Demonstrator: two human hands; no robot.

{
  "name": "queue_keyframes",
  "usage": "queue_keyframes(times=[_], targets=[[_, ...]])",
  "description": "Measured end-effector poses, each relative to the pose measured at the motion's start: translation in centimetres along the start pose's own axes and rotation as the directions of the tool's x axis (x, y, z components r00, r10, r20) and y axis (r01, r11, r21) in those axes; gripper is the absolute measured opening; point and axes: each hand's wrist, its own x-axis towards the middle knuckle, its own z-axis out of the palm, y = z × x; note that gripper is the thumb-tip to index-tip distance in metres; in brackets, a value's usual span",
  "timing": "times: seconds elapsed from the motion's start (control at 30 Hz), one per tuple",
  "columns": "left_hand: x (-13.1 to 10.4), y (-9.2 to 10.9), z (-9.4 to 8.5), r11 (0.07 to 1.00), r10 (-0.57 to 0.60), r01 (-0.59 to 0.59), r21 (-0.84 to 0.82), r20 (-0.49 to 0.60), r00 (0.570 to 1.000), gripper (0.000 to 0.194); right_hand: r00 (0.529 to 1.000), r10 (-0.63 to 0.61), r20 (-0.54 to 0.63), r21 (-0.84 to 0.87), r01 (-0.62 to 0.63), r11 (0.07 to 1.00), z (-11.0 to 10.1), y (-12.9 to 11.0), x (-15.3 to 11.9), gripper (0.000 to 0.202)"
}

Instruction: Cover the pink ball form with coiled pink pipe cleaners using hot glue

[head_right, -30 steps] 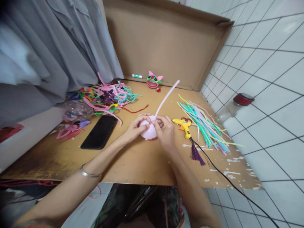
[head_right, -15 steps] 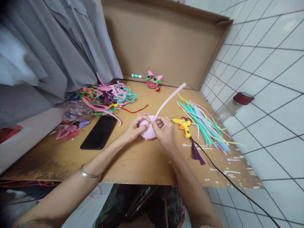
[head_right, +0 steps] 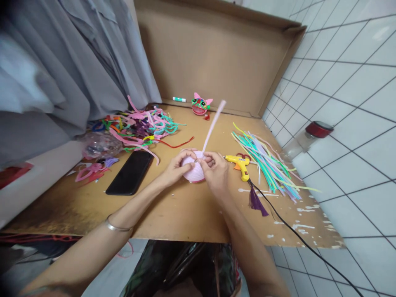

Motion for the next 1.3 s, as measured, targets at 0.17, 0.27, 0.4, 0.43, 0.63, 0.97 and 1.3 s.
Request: queue_keyframes(times=[0.17,0.27,0.4,0.43,0.63,0.97,1.3], targets=[[0.00,0.03,-0.02,1.000,0.012,-0.012,-0.011,0.023,1.000,0.020,0.998,-0.035,0.045,-0.009,0.035,0.999,-0.31,0.20,0.25,0.020],[-0.01,0.12,-0.01,1.000,-0.004,0.004,-0.008,0.032,0.999,0.020,0.998,-0.006,0.064,0.017,0.005,1.000,-0.33,0.21,0.37,0.022],[-0.02,0.36,-0.02,1.000,-0.017,0.016,0.006,0.026,1.000,0.021,0.994,0.066,0.085,0.074,-0.072,0.995,-0.11,0.37,0.60,0.026],[-0.01,0.41,-0.03,1.000,-0.015,0.015,0.021,0.021,1.000,0.021,0.993,0.081,0.088,0.083,-0.089,0.993,-0.07,0.44,0.66,0.027],[0.12,0.25,0.08,0.996,-0.019,0.024,0.082,-0.056,0.998,0.020,0.993,0.083,0.080,0.082,-0.089,0.993,-0.09,0.71,0.86,0.024],[0.12,0.48,0.04,1.000,-0.007,0.008,0.007,-0.058,0.998,0.019,0.998,0.042,0.041,0.080,-0.046,0.996,-0.07,0.77,0.69,0.027],[0.20,0.27,0.03,1.000,0.011,-0.012,-0.023,-0.034,0.999,0.019,0.994,0.079,0.072,0.099,-0.086,0.991,-0.14,0.22,0.66,0.029]])
